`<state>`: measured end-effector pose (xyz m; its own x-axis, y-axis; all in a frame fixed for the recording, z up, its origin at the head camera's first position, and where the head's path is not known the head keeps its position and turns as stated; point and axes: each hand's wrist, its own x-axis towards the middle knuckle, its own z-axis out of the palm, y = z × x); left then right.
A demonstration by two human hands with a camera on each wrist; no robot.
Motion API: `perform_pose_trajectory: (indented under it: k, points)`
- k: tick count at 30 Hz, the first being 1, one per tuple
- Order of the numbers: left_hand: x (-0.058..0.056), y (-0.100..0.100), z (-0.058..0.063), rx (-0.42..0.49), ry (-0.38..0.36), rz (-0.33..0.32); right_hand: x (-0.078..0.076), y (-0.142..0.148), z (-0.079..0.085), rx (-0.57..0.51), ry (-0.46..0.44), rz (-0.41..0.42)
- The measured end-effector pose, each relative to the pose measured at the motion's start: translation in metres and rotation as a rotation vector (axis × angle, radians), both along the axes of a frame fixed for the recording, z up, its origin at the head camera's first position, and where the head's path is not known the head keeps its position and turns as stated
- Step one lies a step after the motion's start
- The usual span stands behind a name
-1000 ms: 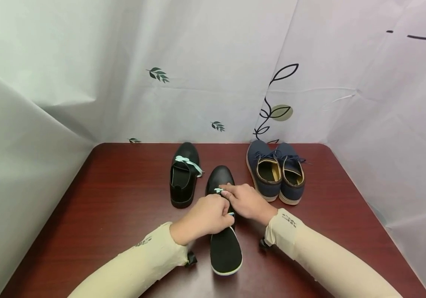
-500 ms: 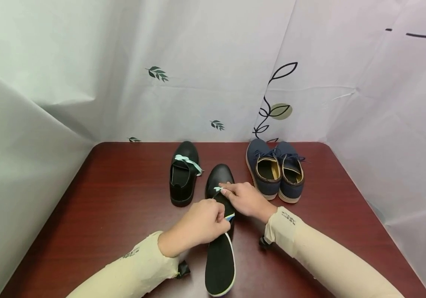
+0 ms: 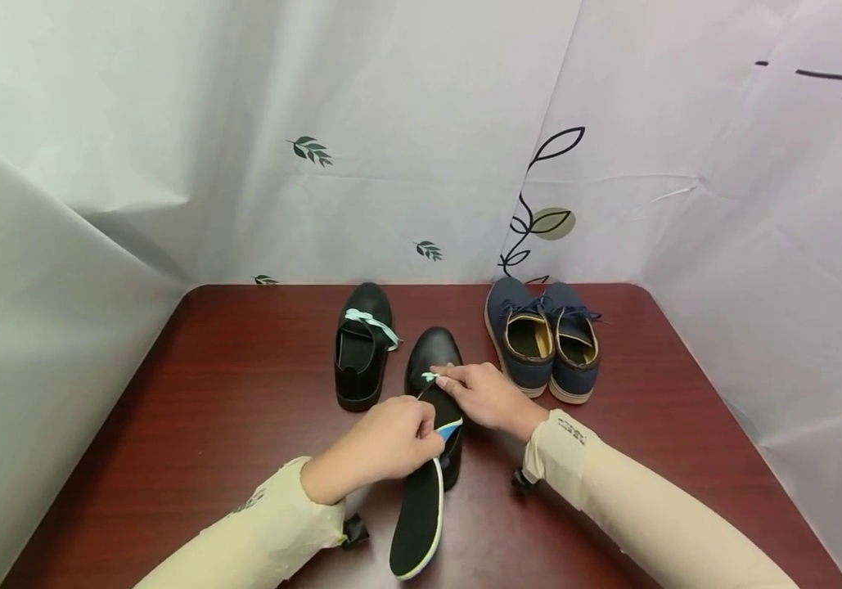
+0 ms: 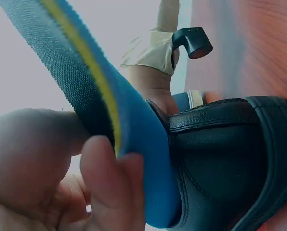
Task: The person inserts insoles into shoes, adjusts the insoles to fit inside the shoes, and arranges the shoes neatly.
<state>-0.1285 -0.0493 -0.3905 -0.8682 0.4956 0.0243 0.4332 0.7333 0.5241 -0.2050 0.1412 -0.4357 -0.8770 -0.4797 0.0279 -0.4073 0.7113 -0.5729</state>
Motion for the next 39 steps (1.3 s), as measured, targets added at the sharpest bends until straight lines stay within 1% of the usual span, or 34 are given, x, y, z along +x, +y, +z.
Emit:
perform_pose_trajectory:
  k: [4,6,10,15,17,19,22,25,28,31,33,34,37,39]
  points:
    - [0.002,-0.004,0.001,0.035,-0.073,0.04,-0.001,0.0,0.0,-0.002,-0.002,0.012]
    - [0.003,-0.004,0.001,0.016,-0.109,0.066,-0.001,0.0,0.0,-0.003,-0.007,0.014]
    - [0.002,0.0,0.001,-0.088,-0.149,0.102,-0.002,0.001,0.0,-0.005,-0.022,0.015]
    - [0.002,0.009,0.001,-0.236,-0.169,0.087,-0.002,0.002,0.0,-0.001,-0.033,0.029]
    - [0.002,0.013,0.001,-0.277,-0.18,0.085,-0.002,0.002,0.0,0.004,-0.035,0.031]
    - [0.003,0.016,0.001,-0.3,-0.191,0.093,-0.002,0.002,0.0,0.008,-0.033,0.029]
    - [0.003,0.018,0.0,-0.278,-0.191,0.111,-0.002,0.002,0.0,0.005,-0.029,0.03]
    - [0.002,0.014,0.0,-0.201,-0.16,0.117,-0.004,0.002,0.0,-0.001,-0.031,0.041]
    - [0.002,0.007,0.003,-0.099,-0.109,0.096,-0.006,0.003,0.001,-0.01,-0.048,0.053]
    - [0.0,0.002,0.005,-0.032,-0.075,0.062,-0.008,0.004,0.004,-0.027,-0.097,0.052]
    - [-0.002,0.002,0.005,-0.017,-0.081,0.043,-0.009,0.004,0.007,-0.035,-0.144,0.044]
    - [-0.004,0.003,0.005,-0.014,-0.085,0.045,-0.009,0.005,0.009,-0.036,-0.167,0.039]
    - [-0.008,0.007,0.002,-0.015,-0.088,0.067,-0.01,0.005,0.013,-0.043,-0.218,0.04]
    - [-0.011,0.01,-0.002,-0.015,-0.077,0.091,-0.011,0.004,0.015,-0.041,-0.234,0.049]
